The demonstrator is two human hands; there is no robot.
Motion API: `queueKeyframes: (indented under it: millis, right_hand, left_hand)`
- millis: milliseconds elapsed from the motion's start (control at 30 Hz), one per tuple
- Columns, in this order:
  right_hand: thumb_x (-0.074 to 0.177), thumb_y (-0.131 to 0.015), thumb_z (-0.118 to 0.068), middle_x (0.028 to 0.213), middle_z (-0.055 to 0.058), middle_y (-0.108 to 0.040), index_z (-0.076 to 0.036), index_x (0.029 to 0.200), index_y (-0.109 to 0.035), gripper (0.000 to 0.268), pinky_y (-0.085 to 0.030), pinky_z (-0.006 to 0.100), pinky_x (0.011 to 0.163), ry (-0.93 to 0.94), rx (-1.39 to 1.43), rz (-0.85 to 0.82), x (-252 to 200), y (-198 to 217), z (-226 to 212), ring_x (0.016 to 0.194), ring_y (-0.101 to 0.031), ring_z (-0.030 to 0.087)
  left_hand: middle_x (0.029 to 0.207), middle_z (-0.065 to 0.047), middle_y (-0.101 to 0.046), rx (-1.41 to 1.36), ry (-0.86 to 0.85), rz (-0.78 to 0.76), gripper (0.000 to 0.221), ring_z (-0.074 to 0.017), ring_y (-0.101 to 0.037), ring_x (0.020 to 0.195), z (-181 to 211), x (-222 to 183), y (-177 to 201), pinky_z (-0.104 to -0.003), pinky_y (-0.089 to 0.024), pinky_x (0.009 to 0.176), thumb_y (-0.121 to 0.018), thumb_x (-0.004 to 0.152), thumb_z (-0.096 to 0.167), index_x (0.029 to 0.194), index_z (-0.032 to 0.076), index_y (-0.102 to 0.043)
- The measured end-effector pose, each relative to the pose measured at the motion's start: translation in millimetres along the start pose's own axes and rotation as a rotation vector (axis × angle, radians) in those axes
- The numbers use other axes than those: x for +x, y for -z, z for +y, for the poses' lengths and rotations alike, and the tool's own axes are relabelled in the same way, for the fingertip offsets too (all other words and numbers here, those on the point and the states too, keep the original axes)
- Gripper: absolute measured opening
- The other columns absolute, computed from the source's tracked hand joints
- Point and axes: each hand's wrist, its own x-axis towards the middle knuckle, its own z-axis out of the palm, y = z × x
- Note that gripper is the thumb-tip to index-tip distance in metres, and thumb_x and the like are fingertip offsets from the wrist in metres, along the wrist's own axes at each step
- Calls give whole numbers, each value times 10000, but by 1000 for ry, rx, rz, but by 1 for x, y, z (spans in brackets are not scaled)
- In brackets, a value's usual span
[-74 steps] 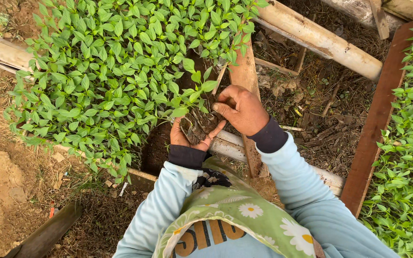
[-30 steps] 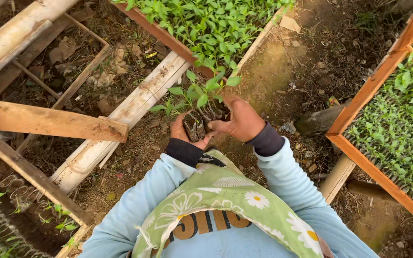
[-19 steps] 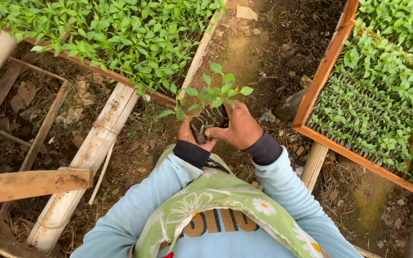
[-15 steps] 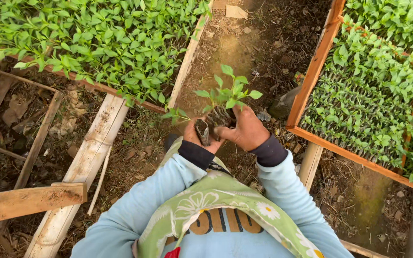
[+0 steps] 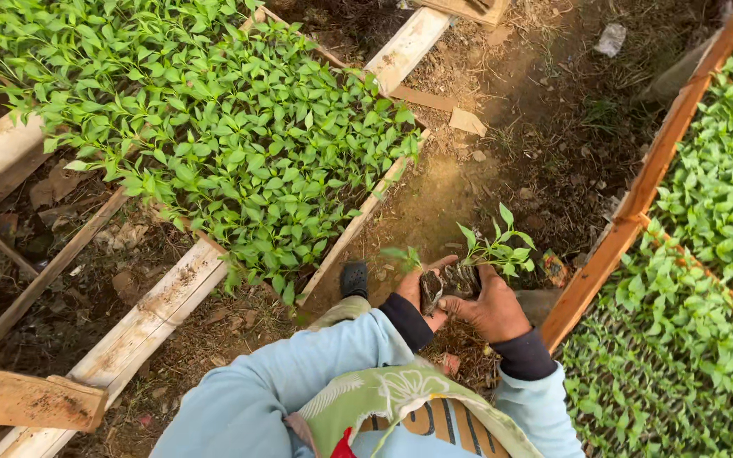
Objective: The person separates individual seedlings from a large tray and places them into smaller planting units.
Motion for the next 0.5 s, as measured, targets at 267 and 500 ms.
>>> queueKeyframes:
  millis: [267,500]
  right_hand:
    - [721,-873,-529,1394,407,-460,84,1498,-325,1132,-422,758,1001,57,-93,-17,143,61,32,1296,-437,591]
    - [708,-876,-617,1387,446,-434,135,1478,-285,1227,-421,754,1028,106,-184,-107,203,138,-2,1300,-433,607]
  left_hand:
    - [1632,-211,-177,-111,-63,-32,536,-279,-554,968,46,102,-67,-239,-579,591,-413,980,153,1500,43,-486]
    - [1361,-322,-565,-193,-183,-2,559,-287,-606,767,52,163,-130,-195,-441,398,-550,792,104,1331,1,-654]
